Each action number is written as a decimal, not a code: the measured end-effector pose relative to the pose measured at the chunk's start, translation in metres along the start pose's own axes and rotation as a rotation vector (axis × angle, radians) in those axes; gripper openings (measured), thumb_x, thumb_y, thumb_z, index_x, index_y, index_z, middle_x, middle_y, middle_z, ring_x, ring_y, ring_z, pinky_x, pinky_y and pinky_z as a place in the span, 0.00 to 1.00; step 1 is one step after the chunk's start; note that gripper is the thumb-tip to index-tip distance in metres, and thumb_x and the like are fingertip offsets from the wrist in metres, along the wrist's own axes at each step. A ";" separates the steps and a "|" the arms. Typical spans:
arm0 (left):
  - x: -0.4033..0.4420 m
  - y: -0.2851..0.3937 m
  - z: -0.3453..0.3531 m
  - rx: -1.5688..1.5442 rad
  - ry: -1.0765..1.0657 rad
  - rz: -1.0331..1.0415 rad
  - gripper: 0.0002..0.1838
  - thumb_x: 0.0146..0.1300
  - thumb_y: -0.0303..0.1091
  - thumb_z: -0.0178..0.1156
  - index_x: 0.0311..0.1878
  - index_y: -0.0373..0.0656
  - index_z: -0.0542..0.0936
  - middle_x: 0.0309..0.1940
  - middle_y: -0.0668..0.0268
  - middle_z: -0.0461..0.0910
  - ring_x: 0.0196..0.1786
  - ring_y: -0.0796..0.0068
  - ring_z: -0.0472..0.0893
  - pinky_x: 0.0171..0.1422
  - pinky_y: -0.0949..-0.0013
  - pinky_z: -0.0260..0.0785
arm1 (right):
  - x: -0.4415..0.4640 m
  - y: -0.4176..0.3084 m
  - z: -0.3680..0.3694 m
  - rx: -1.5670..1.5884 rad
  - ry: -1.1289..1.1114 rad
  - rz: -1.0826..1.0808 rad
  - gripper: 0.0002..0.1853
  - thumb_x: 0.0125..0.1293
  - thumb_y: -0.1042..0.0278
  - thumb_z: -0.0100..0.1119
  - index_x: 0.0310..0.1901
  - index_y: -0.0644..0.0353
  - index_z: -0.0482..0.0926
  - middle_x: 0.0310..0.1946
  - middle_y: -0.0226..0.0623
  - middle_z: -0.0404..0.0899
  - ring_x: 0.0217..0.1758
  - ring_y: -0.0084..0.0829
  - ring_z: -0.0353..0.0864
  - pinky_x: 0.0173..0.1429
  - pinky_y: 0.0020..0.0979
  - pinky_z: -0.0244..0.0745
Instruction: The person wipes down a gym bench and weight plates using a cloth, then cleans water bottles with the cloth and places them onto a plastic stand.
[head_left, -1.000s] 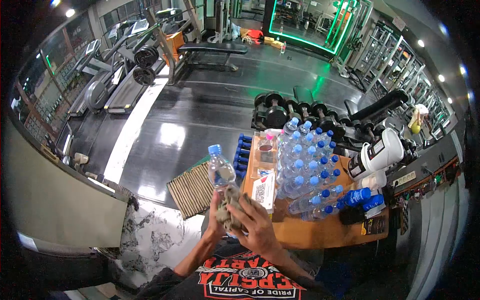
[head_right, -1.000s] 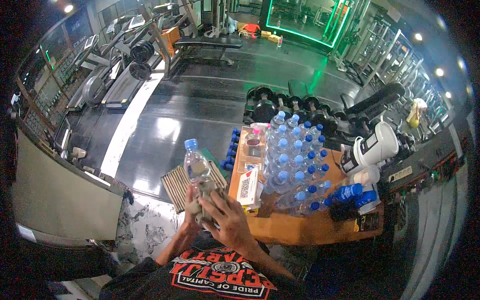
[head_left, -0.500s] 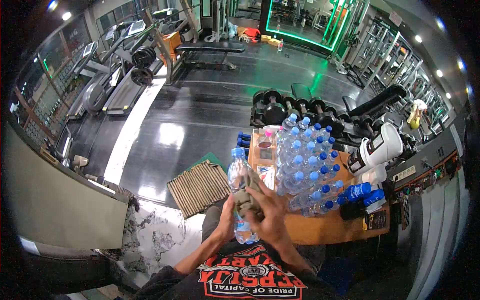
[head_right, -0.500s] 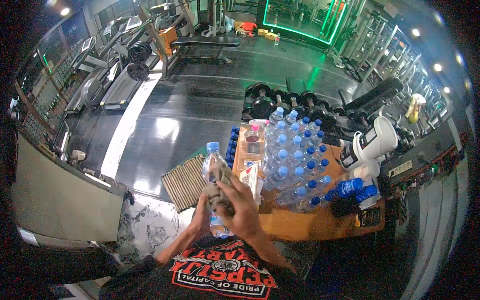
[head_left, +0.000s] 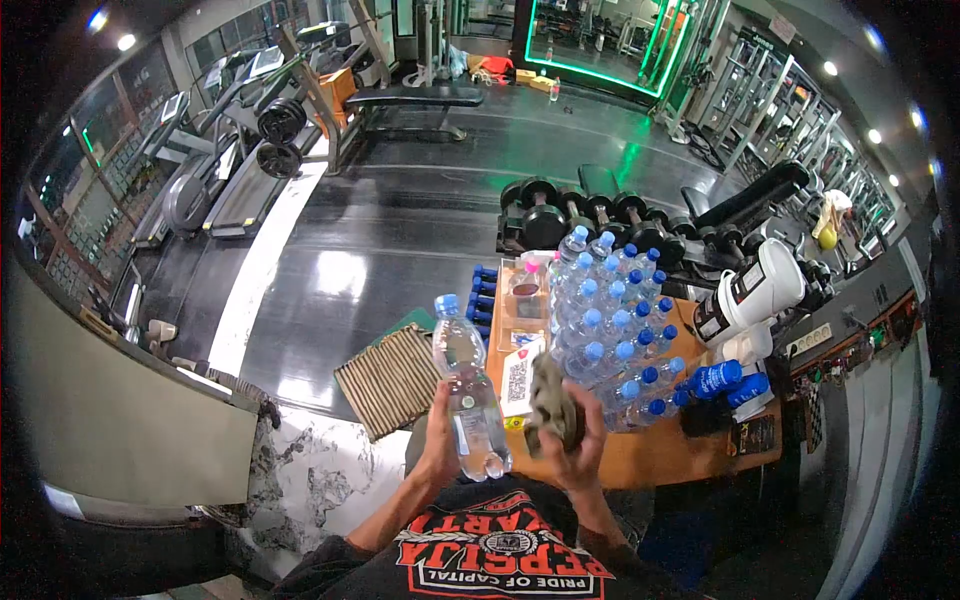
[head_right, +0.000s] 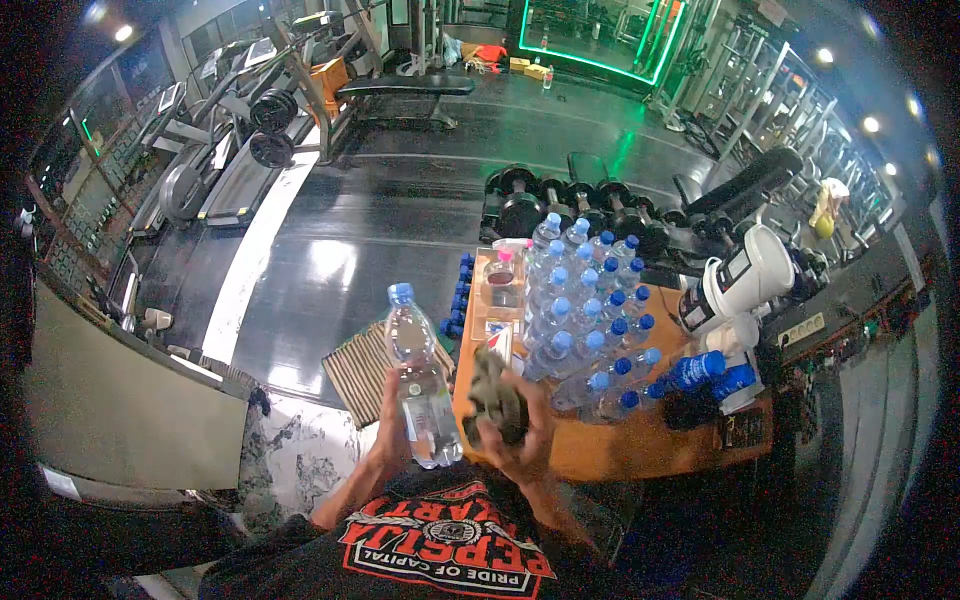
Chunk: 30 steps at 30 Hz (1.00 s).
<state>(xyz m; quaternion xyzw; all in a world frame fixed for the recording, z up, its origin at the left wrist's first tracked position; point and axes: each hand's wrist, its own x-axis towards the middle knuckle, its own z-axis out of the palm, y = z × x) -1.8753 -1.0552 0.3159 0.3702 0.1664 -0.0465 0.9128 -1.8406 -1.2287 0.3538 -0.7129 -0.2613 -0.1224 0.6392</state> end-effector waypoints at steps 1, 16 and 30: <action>-0.001 -0.001 0.006 -0.073 0.012 -0.078 0.33 0.67 0.62 0.44 0.60 0.40 0.68 0.49 0.62 0.76 0.50 0.68 0.77 0.53 0.59 0.73 | 0.008 -0.004 0.009 -0.031 0.169 0.095 0.23 0.54 0.62 0.65 0.50 0.63 0.74 0.43 0.45 0.78 0.46 0.40 0.78 0.55 0.35 0.70; 0.016 -0.010 -0.022 0.093 0.017 0.040 0.37 0.65 0.65 0.43 0.62 0.41 0.66 0.53 0.56 0.74 0.51 0.62 0.78 0.54 0.59 0.74 | -0.028 0.014 -0.013 0.023 -0.548 -0.060 0.19 0.55 0.63 0.64 0.49 0.55 0.78 0.56 0.46 0.74 0.61 0.49 0.71 0.64 0.44 0.64; 0.022 -0.007 -0.011 -0.156 0.055 -0.083 0.41 0.62 0.71 0.38 0.61 0.43 0.68 0.54 0.54 0.74 0.53 0.58 0.77 0.58 0.54 0.71 | -0.034 0.002 0.002 -0.255 -0.426 -0.041 0.20 0.60 0.67 0.61 0.55 0.50 0.76 0.57 0.44 0.72 0.63 0.49 0.68 0.67 0.42 0.61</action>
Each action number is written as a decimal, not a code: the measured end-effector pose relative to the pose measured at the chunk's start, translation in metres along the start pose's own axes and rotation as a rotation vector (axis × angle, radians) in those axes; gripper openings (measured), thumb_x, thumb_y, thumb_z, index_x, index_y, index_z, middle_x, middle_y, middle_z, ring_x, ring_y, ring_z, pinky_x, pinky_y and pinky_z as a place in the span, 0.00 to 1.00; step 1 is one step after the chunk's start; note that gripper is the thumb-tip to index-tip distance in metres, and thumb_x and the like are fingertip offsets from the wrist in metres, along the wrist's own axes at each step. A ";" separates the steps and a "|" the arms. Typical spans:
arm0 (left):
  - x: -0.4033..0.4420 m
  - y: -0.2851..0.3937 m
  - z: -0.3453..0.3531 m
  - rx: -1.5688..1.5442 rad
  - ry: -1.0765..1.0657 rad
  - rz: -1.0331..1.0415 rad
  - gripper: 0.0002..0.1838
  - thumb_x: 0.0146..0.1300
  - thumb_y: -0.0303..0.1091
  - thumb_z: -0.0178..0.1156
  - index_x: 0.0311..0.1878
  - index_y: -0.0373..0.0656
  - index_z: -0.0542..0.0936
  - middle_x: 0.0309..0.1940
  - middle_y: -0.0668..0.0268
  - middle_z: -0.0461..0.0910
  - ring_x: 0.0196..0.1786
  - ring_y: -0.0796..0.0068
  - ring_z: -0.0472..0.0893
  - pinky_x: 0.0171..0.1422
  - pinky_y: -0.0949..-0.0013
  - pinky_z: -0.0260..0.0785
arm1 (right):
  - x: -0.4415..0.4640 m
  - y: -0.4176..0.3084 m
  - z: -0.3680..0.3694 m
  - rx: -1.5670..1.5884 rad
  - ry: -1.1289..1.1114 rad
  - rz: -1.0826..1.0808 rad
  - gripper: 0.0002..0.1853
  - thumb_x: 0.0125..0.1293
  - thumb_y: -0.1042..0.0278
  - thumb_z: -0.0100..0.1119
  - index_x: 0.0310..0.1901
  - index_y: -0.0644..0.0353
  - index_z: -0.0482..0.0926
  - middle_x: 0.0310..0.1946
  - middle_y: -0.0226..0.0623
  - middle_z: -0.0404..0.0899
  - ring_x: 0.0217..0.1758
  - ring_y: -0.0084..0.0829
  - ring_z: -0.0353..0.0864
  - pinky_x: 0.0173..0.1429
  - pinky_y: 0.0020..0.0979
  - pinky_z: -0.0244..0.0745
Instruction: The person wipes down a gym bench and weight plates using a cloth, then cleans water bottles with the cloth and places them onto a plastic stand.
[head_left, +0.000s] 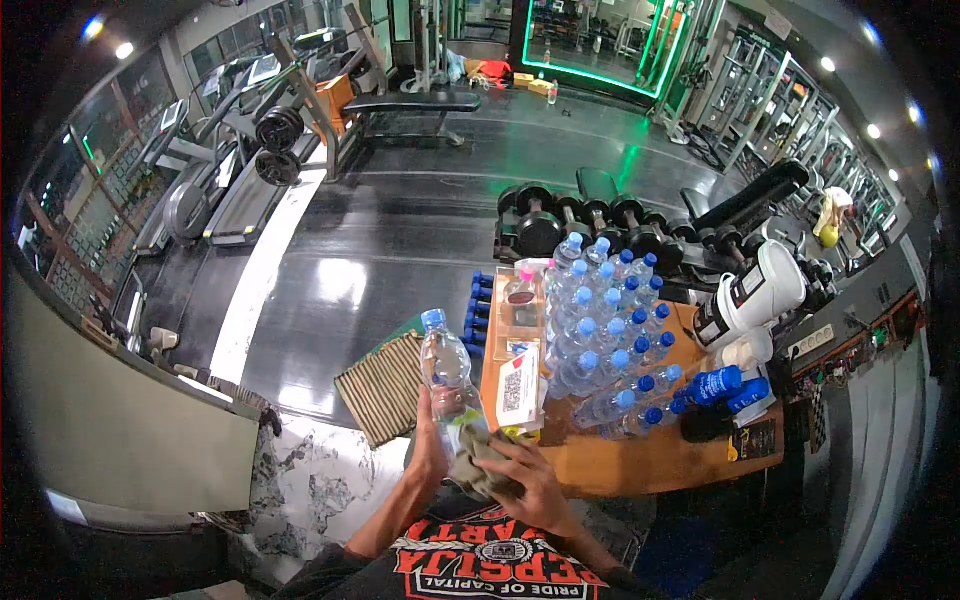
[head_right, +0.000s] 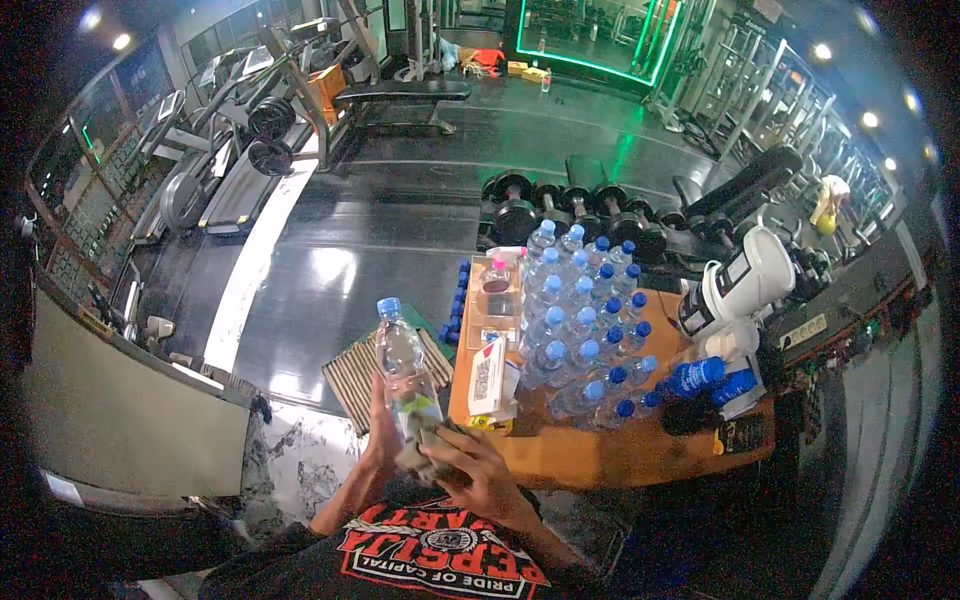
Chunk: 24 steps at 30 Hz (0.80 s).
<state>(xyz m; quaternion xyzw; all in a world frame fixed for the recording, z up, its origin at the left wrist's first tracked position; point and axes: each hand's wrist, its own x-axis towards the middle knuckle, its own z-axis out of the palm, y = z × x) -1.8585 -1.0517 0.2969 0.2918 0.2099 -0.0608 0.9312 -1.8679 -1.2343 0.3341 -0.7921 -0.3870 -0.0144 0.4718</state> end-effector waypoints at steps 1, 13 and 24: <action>-0.002 0.001 0.002 0.000 0.003 0.000 0.41 0.62 0.71 0.38 0.61 0.43 0.68 0.54 0.54 0.74 0.53 0.58 0.77 0.58 0.54 0.71 | -0.005 0.003 -0.006 0.140 -0.038 0.023 0.20 0.60 0.67 0.61 0.55 0.51 0.76 0.56 0.42 0.73 0.62 0.47 0.69 0.66 0.41 0.62; -0.013 -0.017 0.023 0.156 0.064 0.069 0.38 0.65 0.68 0.36 0.61 0.43 0.69 0.52 0.60 0.75 0.51 0.64 0.77 0.56 0.58 0.72 | 0.046 -0.007 0.008 -0.023 0.222 0.048 0.19 0.59 0.68 0.61 0.54 0.53 0.76 0.57 0.44 0.71 0.62 0.46 0.68 0.66 0.43 0.62; 0.004 -0.030 -0.025 0.065 0.043 0.109 0.41 0.61 0.71 0.42 0.62 0.45 0.66 0.51 0.59 0.74 0.52 0.64 0.77 0.52 0.56 0.74 | 0.018 0.016 -0.035 0.550 -0.150 0.183 0.20 0.54 0.72 0.63 0.51 0.56 0.79 0.51 0.42 0.78 0.55 0.43 0.76 0.64 0.40 0.63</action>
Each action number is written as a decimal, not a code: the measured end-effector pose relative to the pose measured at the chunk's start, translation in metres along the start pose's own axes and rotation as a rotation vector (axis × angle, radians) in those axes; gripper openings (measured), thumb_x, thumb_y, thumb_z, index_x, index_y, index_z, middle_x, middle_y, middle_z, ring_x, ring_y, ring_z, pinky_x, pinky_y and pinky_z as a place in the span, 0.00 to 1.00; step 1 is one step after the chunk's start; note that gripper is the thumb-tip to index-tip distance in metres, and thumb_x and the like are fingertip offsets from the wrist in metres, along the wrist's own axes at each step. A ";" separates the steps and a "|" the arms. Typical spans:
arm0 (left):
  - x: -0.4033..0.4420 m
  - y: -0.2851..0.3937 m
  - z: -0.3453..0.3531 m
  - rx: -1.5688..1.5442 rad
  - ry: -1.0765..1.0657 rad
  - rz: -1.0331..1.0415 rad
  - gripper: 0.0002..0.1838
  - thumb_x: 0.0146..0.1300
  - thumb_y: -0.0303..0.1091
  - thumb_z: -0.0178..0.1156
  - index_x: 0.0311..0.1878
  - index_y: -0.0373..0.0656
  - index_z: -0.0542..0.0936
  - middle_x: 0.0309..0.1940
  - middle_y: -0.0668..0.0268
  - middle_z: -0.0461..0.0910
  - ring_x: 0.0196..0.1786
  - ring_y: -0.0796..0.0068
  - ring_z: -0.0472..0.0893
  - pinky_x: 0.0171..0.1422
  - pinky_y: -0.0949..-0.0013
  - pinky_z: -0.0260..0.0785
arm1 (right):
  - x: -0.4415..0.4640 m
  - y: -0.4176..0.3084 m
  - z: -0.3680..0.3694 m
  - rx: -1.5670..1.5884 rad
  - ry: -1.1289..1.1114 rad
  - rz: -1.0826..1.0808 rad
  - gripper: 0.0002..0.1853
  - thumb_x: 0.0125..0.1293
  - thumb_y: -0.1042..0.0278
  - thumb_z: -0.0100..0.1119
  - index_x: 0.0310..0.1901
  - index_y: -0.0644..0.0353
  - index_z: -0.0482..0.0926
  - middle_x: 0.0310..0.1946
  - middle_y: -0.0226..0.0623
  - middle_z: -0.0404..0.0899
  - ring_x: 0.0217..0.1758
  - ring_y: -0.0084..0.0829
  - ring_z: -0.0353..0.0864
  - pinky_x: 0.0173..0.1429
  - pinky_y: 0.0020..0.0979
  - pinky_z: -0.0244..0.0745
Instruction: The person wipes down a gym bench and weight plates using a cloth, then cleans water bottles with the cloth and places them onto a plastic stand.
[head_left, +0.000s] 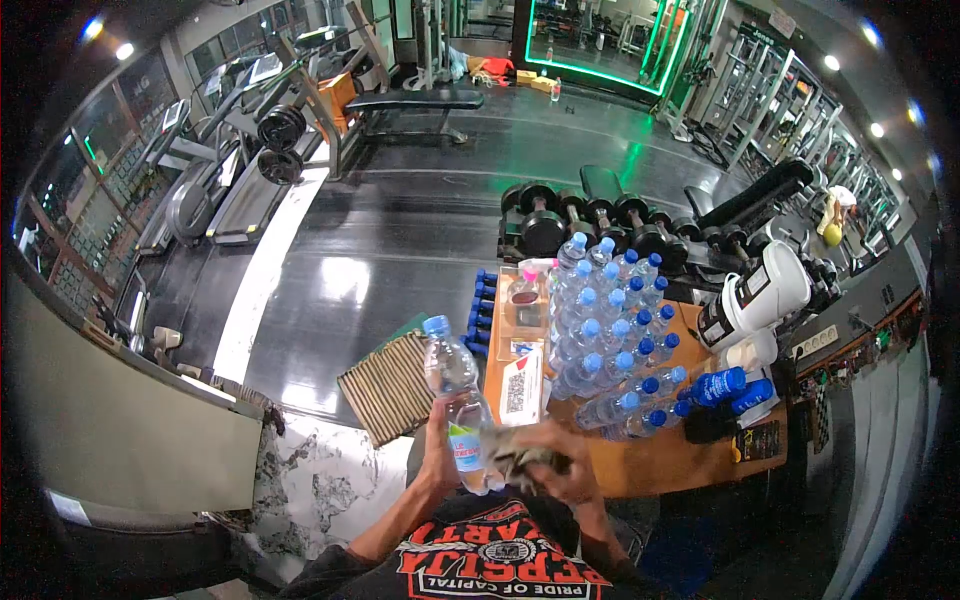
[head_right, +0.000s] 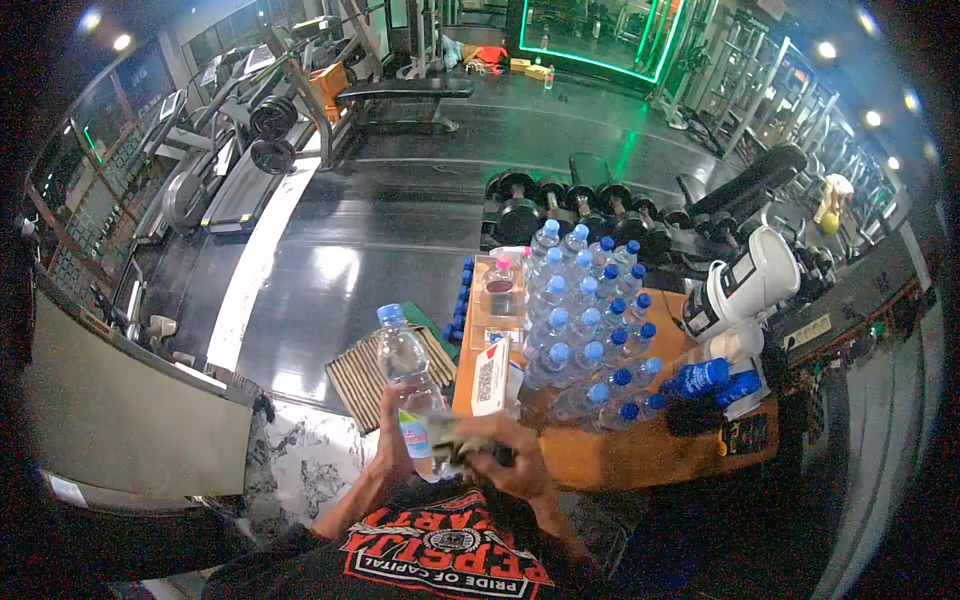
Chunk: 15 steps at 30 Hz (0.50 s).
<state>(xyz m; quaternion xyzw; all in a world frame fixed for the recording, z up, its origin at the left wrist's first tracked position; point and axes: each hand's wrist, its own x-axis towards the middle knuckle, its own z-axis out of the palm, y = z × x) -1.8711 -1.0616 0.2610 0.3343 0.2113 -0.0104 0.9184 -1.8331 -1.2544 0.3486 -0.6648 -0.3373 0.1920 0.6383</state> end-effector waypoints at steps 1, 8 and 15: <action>-0.012 0.016 0.024 -0.028 -0.046 -0.085 0.40 0.62 0.70 0.42 0.62 0.45 0.66 0.51 0.59 0.74 0.51 0.64 0.77 0.52 0.56 0.74 | 0.009 0.002 0.000 -0.154 0.184 -0.081 0.20 0.54 0.72 0.63 0.51 0.56 0.78 0.52 0.43 0.77 0.56 0.44 0.75 0.64 0.40 0.63; -0.021 0.036 0.069 -0.008 0.016 -0.140 0.39 0.64 0.70 0.37 0.63 0.45 0.67 0.53 0.59 0.75 0.52 0.60 0.77 0.55 0.54 0.71 | 0.021 0.004 0.031 -0.557 0.364 -0.148 0.19 0.55 0.66 0.65 0.51 0.51 0.79 0.55 0.43 0.75 0.60 0.47 0.70 0.63 0.42 0.64; 0.004 0.037 0.031 0.167 0.032 -0.045 0.38 0.63 0.68 0.43 0.61 0.42 0.67 0.48 0.57 0.76 0.48 0.63 0.79 0.52 0.54 0.74 | -0.024 0.010 0.002 -0.166 0.072 -0.188 0.16 0.59 0.66 0.61 0.50 0.55 0.79 0.51 0.42 0.77 0.53 0.45 0.76 0.58 0.42 0.69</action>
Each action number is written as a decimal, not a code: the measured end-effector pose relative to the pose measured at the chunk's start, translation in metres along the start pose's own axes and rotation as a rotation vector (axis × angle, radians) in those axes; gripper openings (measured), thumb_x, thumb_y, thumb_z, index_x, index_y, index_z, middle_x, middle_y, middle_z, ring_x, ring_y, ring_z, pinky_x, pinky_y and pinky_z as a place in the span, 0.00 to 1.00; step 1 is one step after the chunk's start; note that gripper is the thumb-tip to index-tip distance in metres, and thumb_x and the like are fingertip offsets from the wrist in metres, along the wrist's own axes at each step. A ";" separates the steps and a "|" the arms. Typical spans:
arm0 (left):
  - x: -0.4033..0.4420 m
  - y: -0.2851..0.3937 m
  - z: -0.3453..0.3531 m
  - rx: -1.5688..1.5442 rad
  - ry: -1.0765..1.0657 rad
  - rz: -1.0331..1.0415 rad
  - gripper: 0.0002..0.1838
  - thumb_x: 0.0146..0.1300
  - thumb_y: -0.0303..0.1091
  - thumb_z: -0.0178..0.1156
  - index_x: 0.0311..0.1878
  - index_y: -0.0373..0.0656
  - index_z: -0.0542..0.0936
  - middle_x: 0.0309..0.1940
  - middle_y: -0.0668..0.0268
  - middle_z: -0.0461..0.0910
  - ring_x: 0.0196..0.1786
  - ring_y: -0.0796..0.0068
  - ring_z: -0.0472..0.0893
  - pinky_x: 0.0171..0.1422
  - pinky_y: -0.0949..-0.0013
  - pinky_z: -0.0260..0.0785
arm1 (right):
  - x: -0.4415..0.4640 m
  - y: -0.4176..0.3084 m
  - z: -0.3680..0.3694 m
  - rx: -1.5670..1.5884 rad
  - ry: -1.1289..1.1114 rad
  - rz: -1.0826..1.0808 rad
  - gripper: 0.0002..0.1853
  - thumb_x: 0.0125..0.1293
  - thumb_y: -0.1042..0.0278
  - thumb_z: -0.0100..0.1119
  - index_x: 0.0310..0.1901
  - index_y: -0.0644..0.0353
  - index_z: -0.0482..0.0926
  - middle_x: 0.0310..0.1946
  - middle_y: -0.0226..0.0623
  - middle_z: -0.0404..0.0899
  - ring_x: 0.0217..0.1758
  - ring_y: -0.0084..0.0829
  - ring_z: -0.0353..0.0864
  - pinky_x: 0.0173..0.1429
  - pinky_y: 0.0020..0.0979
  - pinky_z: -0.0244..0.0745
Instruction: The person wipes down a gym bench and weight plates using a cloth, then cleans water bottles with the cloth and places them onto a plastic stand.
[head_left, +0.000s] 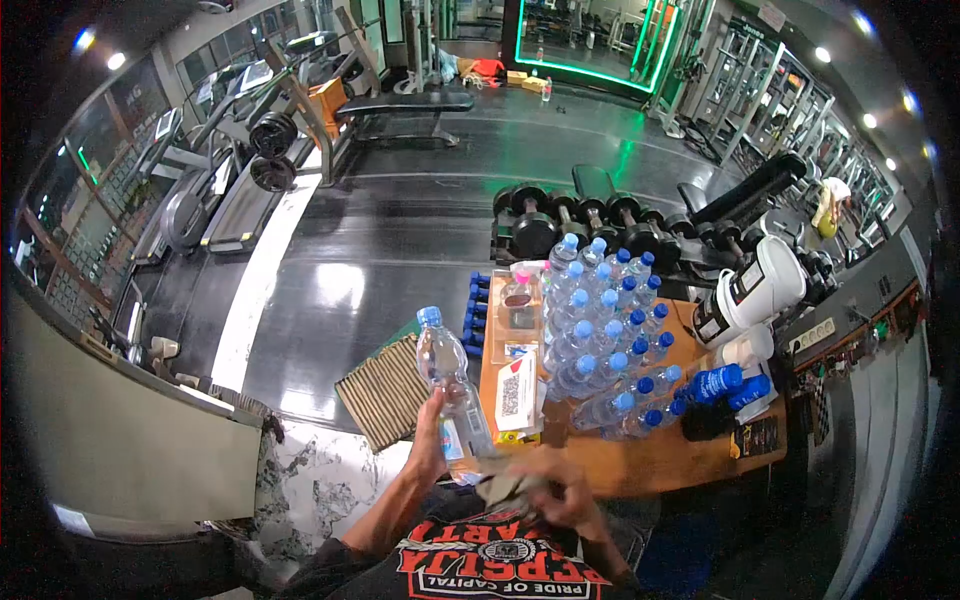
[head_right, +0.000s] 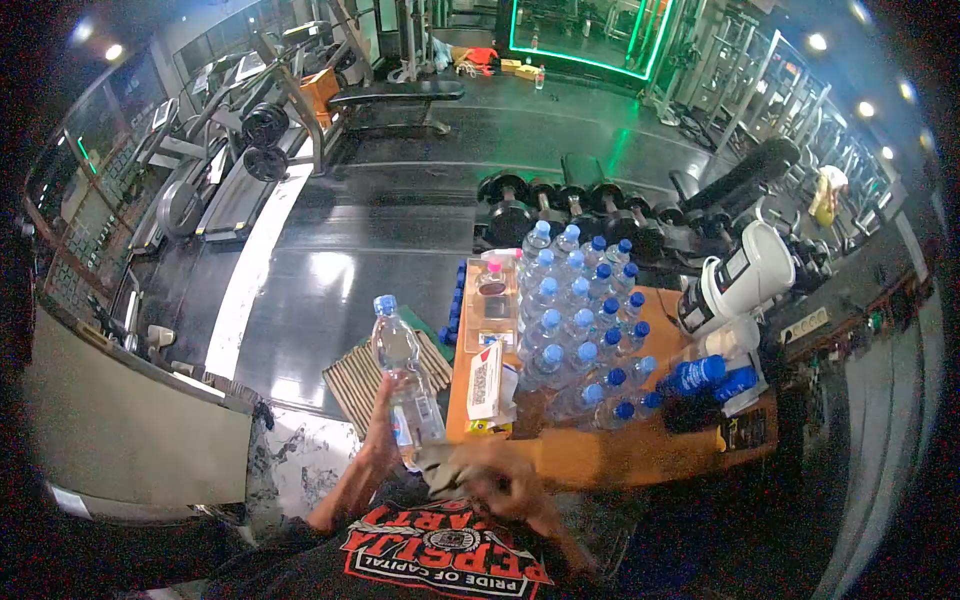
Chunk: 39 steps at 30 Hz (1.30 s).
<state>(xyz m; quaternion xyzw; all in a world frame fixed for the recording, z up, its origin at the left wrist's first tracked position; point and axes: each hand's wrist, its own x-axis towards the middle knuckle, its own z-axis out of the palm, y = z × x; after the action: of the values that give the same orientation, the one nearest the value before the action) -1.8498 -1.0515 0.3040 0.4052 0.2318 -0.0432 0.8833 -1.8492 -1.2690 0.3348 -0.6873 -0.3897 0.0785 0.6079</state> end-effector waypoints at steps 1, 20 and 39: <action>0.005 -0.004 -0.007 -0.018 -0.109 -0.006 0.36 0.64 0.65 0.45 0.61 0.43 0.66 0.49 0.57 0.75 0.50 0.63 0.78 0.54 0.53 0.73 | 0.003 0.006 -0.001 0.001 0.007 0.005 0.16 0.59 0.66 0.61 0.50 0.55 0.79 0.51 0.42 0.77 0.53 0.45 0.76 0.58 0.42 0.69; 0.006 0.012 0.003 0.010 -0.106 -0.040 0.37 0.62 0.67 0.43 0.61 0.43 0.67 0.47 0.56 0.76 0.49 0.59 0.78 0.51 0.53 0.73 | -0.009 0.003 0.004 0.280 0.178 0.317 0.19 0.55 0.72 0.62 0.51 0.56 0.78 0.55 0.41 0.74 0.58 0.44 0.73 0.62 0.41 0.64; 0.004 0.020 0.009 0.044 -0.202 -0.002 0.33 0.63 0.62 0.44 0.59 0.43 0.68 0.49 0.57 0.76 0.45 0.64 0.80 0.46 0.59 0.76 | 0.014 -0.022 0.016 -0.467 0.065 -0.252 0.26 0.47 0.70 0.67 0.52 0.45 0.78 0.58 0.39 0.72 0.57 0.45 0.71 0.62 0.42 0.66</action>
<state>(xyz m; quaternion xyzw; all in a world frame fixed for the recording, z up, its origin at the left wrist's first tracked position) -1.8370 -1.0446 0.3213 0.4180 0.1411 -0.0898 0.8929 -1.8585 -1.2485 0.3557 -0.7570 -0.4603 -0.1119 0.4500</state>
